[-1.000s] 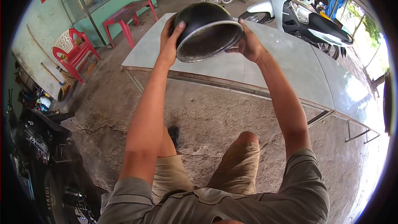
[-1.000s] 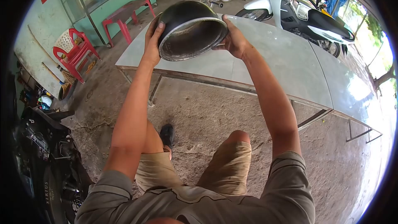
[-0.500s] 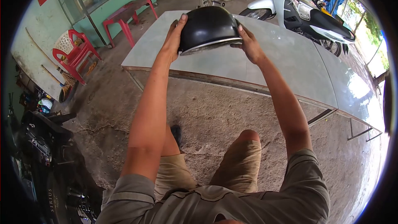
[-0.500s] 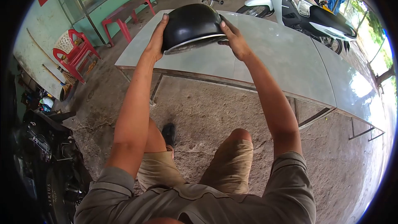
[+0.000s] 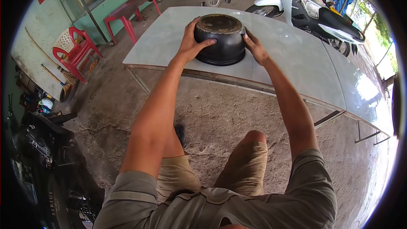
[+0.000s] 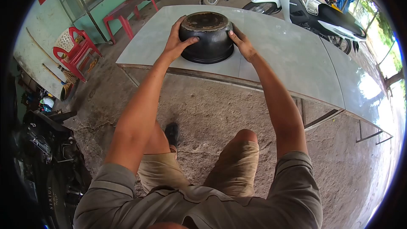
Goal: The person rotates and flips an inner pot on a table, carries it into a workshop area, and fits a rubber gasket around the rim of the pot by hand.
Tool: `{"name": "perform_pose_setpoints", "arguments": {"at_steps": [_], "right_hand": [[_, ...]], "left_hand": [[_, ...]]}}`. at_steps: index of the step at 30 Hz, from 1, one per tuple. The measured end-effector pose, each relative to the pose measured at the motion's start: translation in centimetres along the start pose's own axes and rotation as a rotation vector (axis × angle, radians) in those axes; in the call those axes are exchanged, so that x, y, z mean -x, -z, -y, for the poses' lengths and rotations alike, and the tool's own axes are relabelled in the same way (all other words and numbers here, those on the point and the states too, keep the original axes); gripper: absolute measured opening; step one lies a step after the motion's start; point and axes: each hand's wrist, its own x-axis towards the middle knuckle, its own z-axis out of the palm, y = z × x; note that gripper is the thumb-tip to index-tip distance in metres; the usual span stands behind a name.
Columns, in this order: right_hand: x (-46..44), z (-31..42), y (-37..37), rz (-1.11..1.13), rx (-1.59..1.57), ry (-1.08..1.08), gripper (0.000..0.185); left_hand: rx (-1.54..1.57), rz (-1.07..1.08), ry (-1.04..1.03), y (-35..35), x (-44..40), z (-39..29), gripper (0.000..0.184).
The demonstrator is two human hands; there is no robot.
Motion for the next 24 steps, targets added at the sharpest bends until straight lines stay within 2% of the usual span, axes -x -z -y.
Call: {"name": "perform_pose_setpoints", "arguments": {"at_steps": [2, 4, 5, 6, 7, 8, 10, 14, 21, 24], "right_hand": [[-0.2, -0.4, 0.1, -0.021, 0.058, 0.031, 0.086], [-0.1, 0.5, -0.3, -0.143, 0.232, 0.116, 0.080], [-0.1, 1.1, -0.2, -0.143, 0.232, 0.113, 0.080], [-0.1, 2.4, -0.3, -0.178, 0.373, 0.227, 0.076], [-0.1, 2.7, -0.1, -0.211, 0.513, 0.339, 0.073], [-0.5, 3.0, 0.0, -0.208, 0.629, 0.496, 0.062], [-0.2, 4.5, -0.3, -0.144, 0.634, 0.471, 0.058], [-0.1, 6.7, -0.8, -0.042, 0.540, 0.395, 0.047], [-0.6, 5.6, -1.2, -0.139, 0.630, 0.462, 0.046], [-0.7, 6.4, -1.3, -0.116, 0.687, 0.375, 0.048]], "left_hand": [[-0.002, 0.029, -0.009, 0.2, 0.4, 0.0, 0.106], [-0.003, 0.058, -0.019, 0.4, 0.5, -0.2, 0.100], [-0.026, 0.025, -0.074, 0.6, 0.1, -0.2, 0.091], [-0.049, -0.012, -0.129, 0.9, -0.2, -0.5, 0.081], [-0.048, -0.013, -0.123, 1.3, -0.2, -1.3, 0.081], [-0.096, 0.003, -0.128, 1.8, -0.2, -2.2, 0.071], [-0.121, 0.020, -0.142, 2.1, -0.1, -3.1, 0.051], [-0.224, 0.082, -0.170, 2.1, 0.4, -2.6, 0.047], [-0.217, 0.092, -0.133, 2.0, 0.4, -3.1, 0.045], [-0.208, 0.092, -0.130, 2.1, 0.1, -3.2, 0.045]]}}
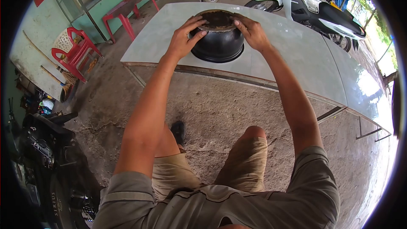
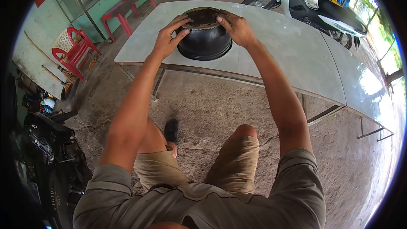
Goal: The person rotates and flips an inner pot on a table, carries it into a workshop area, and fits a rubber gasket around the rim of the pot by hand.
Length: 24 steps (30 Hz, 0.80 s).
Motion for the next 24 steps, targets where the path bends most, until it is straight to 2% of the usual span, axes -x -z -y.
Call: {"name": "perform_pose_setpoints", "arguments": {"at_steps": [5, 9, 11, 17, 20, 21, 23, 24], "right_hand": [[0.1, 0.4, 0.1, -0.001, 0.030, 0.068, 0.048], [0.4, 0.6, -0.2, 0.024, 0.074, 0.036, 0.047], [0.6, 0.5, -0.6, -0.057, 0.113, 0.116, 0.048], [0.6, 0.8, -0.7, -0.006, 0.277, 0.177, 0.051], [0.5, 1.2, -0.6, -0.017, 0.188, 0.180, 0.053], [0.3, 1.6, -0.2, -0.017, 0.185, 0.177, 0.053], [-0.7, 2.2, 0.8, 0.102, 0.140, -0.049, 0.057], [-1.5, 1.6, 0.7, 0.077, 0.168, -0.020, 0.062]], "left_hand": [[-0.015, -0.016, -0.020, -0.3, 0.4, 0.0, 0.045], [-0.022, -0.006, 0.002, -0.3, 0.1, -0.2, 0.044], [-0.043, -0.016, 0.001, -0.2, 0.1, -0.3, 0.046], [-0.074, 0.033, 0.029, -0.4, 0.3, -0.5, 0.048], [0.102, -0.083, 0.063, -0.7, 0.1, 0.2, 0.047], [0.067, -0.059, 0.066, -0.8, 0.1, 0.7, 0.048], [0.033, -0.037, 0.074, -0.8, 0.4, 1.0, 0.049], [0.032, -0.033, 0.062, -0.7, 0.3, 1.0, 0.049]]}}
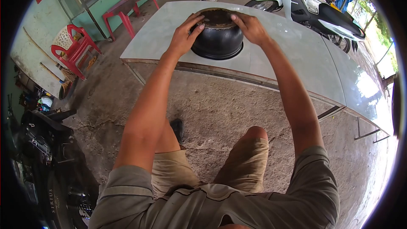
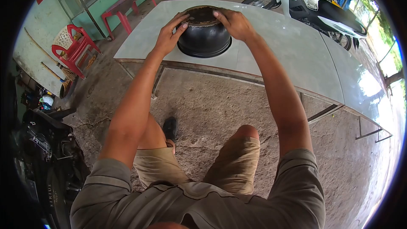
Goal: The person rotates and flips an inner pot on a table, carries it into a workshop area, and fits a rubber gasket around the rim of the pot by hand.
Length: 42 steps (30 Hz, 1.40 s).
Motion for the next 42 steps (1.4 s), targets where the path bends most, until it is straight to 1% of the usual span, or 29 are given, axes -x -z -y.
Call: {"name": "perform_pose_setpoints", "arguments": {"at_steps": [1, 2, 3, 4, 5, 7, 8, 10, 11, 13, 14, 15, 17, 20, 24, 27, 29, 30, 32, 36, 38, 39, 41, 42], "right_hand": [[-0.8, -0.2, 0.2, -0.002, 0.001, -0.002, 0.062], [-1.6, -0.3, 0.5, 0.063, 0.015, -0.037, 0.064], [-2.1, -0.4, 0.4, 0.130, 0.028, -0.071, 0.067], [-2.3, -0.4, 0.1, 0.099, -0.009, -0.056, 0.070], [-2.5, -0.5, -0.1, 0.104, -0.013, -0.056, 0.070], [-2.9, -0.9, -0.5, 0.140, 0.094, -0.063, 0.072], [-3.2, -1.1, -0.3, 0.139, 0.093, -0.064, 0.072], [-3.7, -1.1, 0.1, 0.123, 0.087, -0.050, 0.079], [-4.4, -0.9, 0.2, 0.124, 0.086, -0.049, 0.079], [-6.3, -1.4, 0.1, 0.192, 0.173, -0.108, 0.087], [-6.5, -1.6, -0.6, 0.170, 0.151, -0.103, 0.092], [-6.4, -1.0, -0.6, 0.170, 0.149, -0.102, 0.092], [-5.9, 0.5, 0.0, 0.224, 0.189, -0.142, 0.085], [-6.1, -0.3, -0.4, 0.192, 0.178, -0.084, 0.086], [-6.5, -0.3, -0.4, 0.171, 0.208, -0.084, 0.085], [-6.3, -0.3, -0.8, 0.155, 0.168, -0.059, 0.085], [-6.4, -0.4, -0.3, 0.169, 0.134, -0.136, 0.085], [-6.3, -0.3, -0.3, 0.168, 0.135, -0.136, 0.085], [-6.5, -0.1, -0.5, 0.168, 0.171, -0.099, 0.082], [-6.4, 0.0, -0.4, 0.143, 0.168, -0.061, 0.080], [-7.0, -0.4, -0.4, 0.176, 0.212, -0.071, 0.080], [-7.1, -0.1, -0.4, 0.181, 0.207, -0.070, 0.080], [-7.3, 0.5, -0.1, 0.120, 0.188, 0.057, 0.078], [-7.8, 0.1, -0.3, 0.119, 0.188, 0.060, 0.078]], "left_hand": [[0.000, 0.006, -0.013, 0.0, -0.1, -0.1, 0.049], [0.000, 0.010, -0.014, -0.1, -0.1, -0.2, 0.049], [-0.107, -0.001, -0.068, 0.0, 0.0, -0.7, 0.047], [-0.215, -0.012, -0.120, 0.2, 0.2, -1.2, 0.045], [-0.217, -0.011, -0.114, 0.3, 0.3, -1.7, 0.045], [-0.357, 0.074, -0.316, 0.2, 0.5, -3.3, 0.041], [-0.264, 0.076, -0.280, -0.3, 0.8, -3.8, 0.040], [-0.245, 0.050, -0.264, -0.9, 1.1, -3.4, 0.040], [-0.230, 0.024, -0.259, -1.0, 1.0, -3.2, 0.041], [-0.221, 0.020, -0.253, -1.0, 1.0, -3.2, 0.041], [-0.212, 0.018, -0.250, -1.0, 1.0, -3.2, 0.041], [-0.214, 0.017, -0.249, -1.0, 1.0, -3.4, 0.041], [-0.302, 0.020, -0.259, -0.8, 0.9, -3.9, 0.043], [-0.312, -0.002, -0.284, -0.9, 1.2, -4.1, 0.041], [-0.305, 0.010, -0.253, -0.9, 1.0, -4.4, 0.041], [-0.394, -0.014, -0.295, -0.9, 1.3, -4.4, 0.042], [-0.337, 0.044, -0.237, -0.8, 1.0, -4.4, 0.043], [-0.336, 0.044, -0.239, -0.8, 1.2, -4.7, 0.043], [-0.271, 0.001, -0.155, -0.7, 1.6, -5.2, 0.045], [-0.274, -0.024, -0.180, -0.2, 1.7, -5.0, 0.052], [-0.377, 0.051, -0.277, -0.2, 1.9, -4.7, 0.056], [-0.380, 0.053, -0.270, -0.3, 1.9, -4.7, 0.056], [-0.340, 0.036, -0.247, -0.5, 2.0, -4.7, 0.058], [-0.342, 0.033, -0.248, -0.4, 1.9, -4.7, 0.058]]}}
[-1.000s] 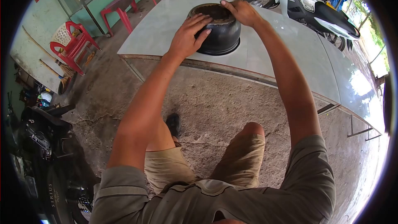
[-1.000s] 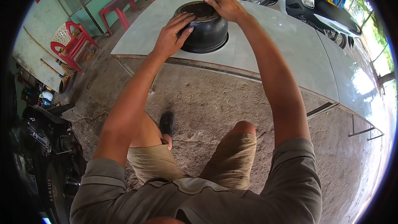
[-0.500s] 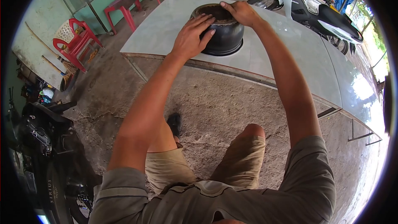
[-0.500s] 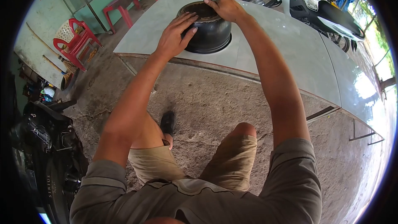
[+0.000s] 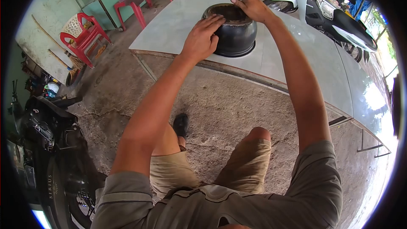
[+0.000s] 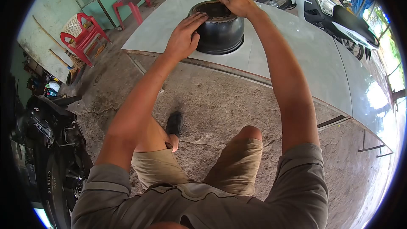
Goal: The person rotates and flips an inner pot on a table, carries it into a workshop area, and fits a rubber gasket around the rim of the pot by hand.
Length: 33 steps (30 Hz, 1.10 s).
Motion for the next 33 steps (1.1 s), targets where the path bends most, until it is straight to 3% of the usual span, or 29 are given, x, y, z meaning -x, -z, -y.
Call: {"name": "perform_pose_setpoints", "arguments": {"at_steps": [8, 18, 20, 24, 26, 27, 29, 30, 32, 33], "right_hand": [[-0.7, 0.4, 0.2, 0.118, 0.133, -0.041, 0.083], [-1.1, -0.8, -1.5, 0.037, 0.080, -0.022, 0.075], [-0.9, -0.9, -1.5, 0.060, 0.078, -0.017, 0.070], [0.4, -1.2, -2.0, 0.024, 0.020, -0.055, 0.067], [2.1, -1.9, -2.8, -0.152, -0.299, -0.265, 0.071], [2.7, -3.2, -3.4, -0.142, -0.299, -0.261, 0.071], [3.5, -6.2, -4.3, -0.061, -0.613, -0.691, 0.084], [3.9, -6.4, -4.3, -0.050, -0.610, -0.693, 0.084], [5.6, -5.5, -3.7, 0.125, -0.744, -0.946, 0.095], [6.2, -4.7, -3.3, 0.138, -0.738, -0.959, 0.095]], "left_hand": [[-0.095, 0.052, 0.032, 0.7, -0.1, -0.5, 0.062], [-0.131, 0.046, 0.045, 0.6, 0.4, -0.5, 0.055], [-0.082, 0.071, 0.044, 0.7, 0.3, -0.2, 0.062], [0.061, 0.045, 0.040, 0.4, 0.7, 1.3, 0.056], [0.362, -0.182, 0.255, 0.1, 1.4, 2.3, 0.049], [0.362, -0.187, 0.264, -0.2, 1.6, 3.4, 0.049], [0.517, -0.303, 0.655, -0.4, 1.4, 6.3, 0.044], [0.560, -0.170, 0.829, -0.1, 1.2, 7.0, 0.055], [0.614, -0.174, 0.957, -1.0, 1.1, 7.1, 0.058], [0.668, -0.172, 1.073, -1.7, 0.8, 7.0, 0.063]]}}
